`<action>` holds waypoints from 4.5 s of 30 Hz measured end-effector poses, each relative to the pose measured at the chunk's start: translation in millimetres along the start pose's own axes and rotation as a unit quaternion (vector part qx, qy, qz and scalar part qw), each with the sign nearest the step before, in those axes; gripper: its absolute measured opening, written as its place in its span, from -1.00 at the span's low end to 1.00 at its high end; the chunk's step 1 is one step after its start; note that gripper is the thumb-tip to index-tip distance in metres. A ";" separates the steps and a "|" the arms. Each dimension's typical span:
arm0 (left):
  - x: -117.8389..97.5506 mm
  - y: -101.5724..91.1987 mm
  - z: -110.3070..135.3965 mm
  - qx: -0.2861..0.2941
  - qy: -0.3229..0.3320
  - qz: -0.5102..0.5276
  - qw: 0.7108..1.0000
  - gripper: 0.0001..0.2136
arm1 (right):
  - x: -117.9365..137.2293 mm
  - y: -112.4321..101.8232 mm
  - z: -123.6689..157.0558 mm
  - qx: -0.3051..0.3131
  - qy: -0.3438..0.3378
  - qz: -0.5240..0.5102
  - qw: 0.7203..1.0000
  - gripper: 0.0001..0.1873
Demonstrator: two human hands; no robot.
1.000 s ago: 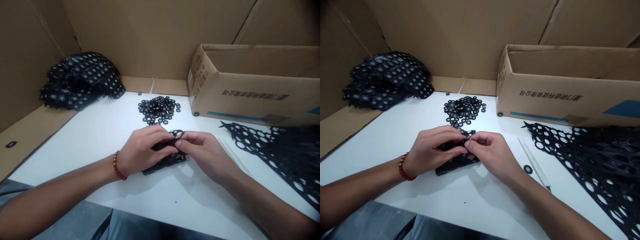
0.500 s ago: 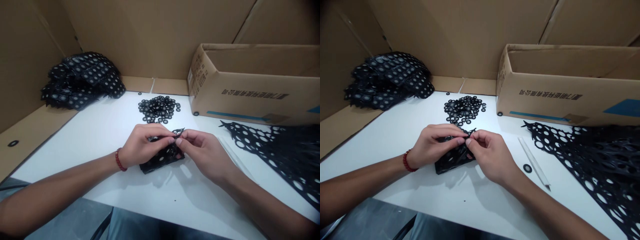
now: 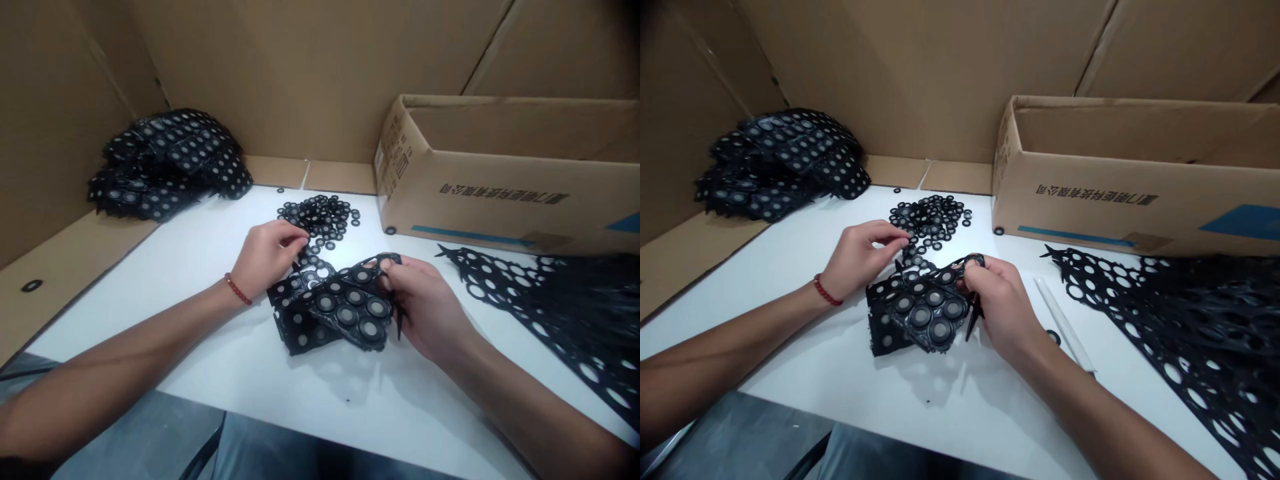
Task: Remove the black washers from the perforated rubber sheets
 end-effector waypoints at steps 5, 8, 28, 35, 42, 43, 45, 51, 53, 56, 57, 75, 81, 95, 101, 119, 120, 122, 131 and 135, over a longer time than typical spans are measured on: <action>-31.3 3.5 6.0 0.028 0.087 -0.031 0.995 -0.80 | -4.5 -0.3 -2.1 0.034 -0.017 0.027 0.999 -0.86; -62.4 2.3 10.9 0.049 0.171 0.011 0.984 -0.77 | -7.6 -1.3 -2.5 0.036 -0.016 0.034 0.999 -0.85; -81.6 6.8 23.9 0.042 0.301 -0.090 0.949 -0.85 | 1.9 13.1 8.6 -0.016 -0.107 0.283 0.953 -0.81; -76.4 6.7 20.4 0.064 0.179 -0.013 0.982 -0.77 | -1.4 17.2 14.5 -0.065 -0.120 0.277 0.951 -0.76; -61.5 11.9 15.7 0.116 -0.047 0.142 0.982 -0.67 | -2.9 13.3 8.5 -0.014 -0.068 0.234 0.970 -0.78; -61.4 12.2 16.0 0.120 -0.054 0.156 0.979 -0.67 | -2.3 12.9 7.8 -0.017 -0.068 0.239 0.969 -0.79; -61.7 11.8 16.0 0.117 -0.049 0.181 0.975 -0.71 | -1.9 12.4 6.4 -0.021 -0.067 0.242 0.968 -0.80; -48.4 10.5 12.2 0.083 -0.140 0.204 0.965 -0.67 | -9.9 8.5 1.0 0.022 -0.040 0.172 0.984 -0.79; -42.9 9.4 8.6 0.064 -0.153 0.203 0.965 -0.68 | -12.6 6.3 -1.2 0.036 -0.025 0.138 0.989 -0.79; -27.9 8.4 5.9 0.031 -0.191 0.221 0.956 -0.68 | -12.2 3.5 -2.4 0.038 -0.029 0.126 0.991 -0.84; -21.8 7.8 5.9 0.019 -0.200 0.215 0.956 -0.68 | -11.3 2.8 -2.2 0.036 -0.033 0.126 0.991 -0.85; -46.3 15.8 12.5 0.177 -0.113 0.239 0.948 -0.74 | -1.9 10.6 6.5 -0.034 -0.076 0.188 0.979 -0.90; -22.5 5.0 3.9 0.028 -0.219 0.288 0.932 -0.77 | 5.6 -1.0 6.6 -0.090 -0.085 0.141 0.982 -0.85; -42.9 6.4 8.1 0.080 0.162 -0.113 0.977 -0.72 | -5.6 -14.6 -7.2 -0.053 0.124 0.109 0.985 -0.79; -66.6 16.9 19.0 0.197 0.203 0.026 0.959 -0.65 | -4.7 -14.0 -0.8 -0.009 0.136 0.209 0.968 -0.87; -37.5 17.0 9.6 0.259 0.144 0.030 0.955 -0.68 | 30.7 -23.6 3.5 0.009 -0.101 0.227 0.968 -0.80; -37.0 17.5 9.5 0.262 0.137 0.029 0.955 -0.68 | 31.9 -24.2 3.8 0.009 -0.104 0.223 0.969 -0.81; -35.8 17.8 9.6 0.262 0.129 0.023 0.956 -0.68 | 33.4 -25.6 3.7 0.009 -0.103 0.216 0.971 -0.80; -35.4 24.2 13.7 0.287 0.183 -0.009 0.940 -0.55 | 39.6 -39.2 -0.6 -0.015 -0.103 0.139 0.985 -0.75; -32.9 25.5 13.9 0.297 0.153 -0.037 0.942 -0.57 | 44.1 -43.0 2.6 -0.029 -0.102 0.107 0.989 -0.77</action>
Point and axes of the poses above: each hand's wrist, its own z-axis away from the middle knuckle, its own y-axis out of the palm, x = y × z, the point moved 4 cm from there along -z, towards the middle knuckle, and after that the axes turned 14 degrees about y, right-handed, at the moved point
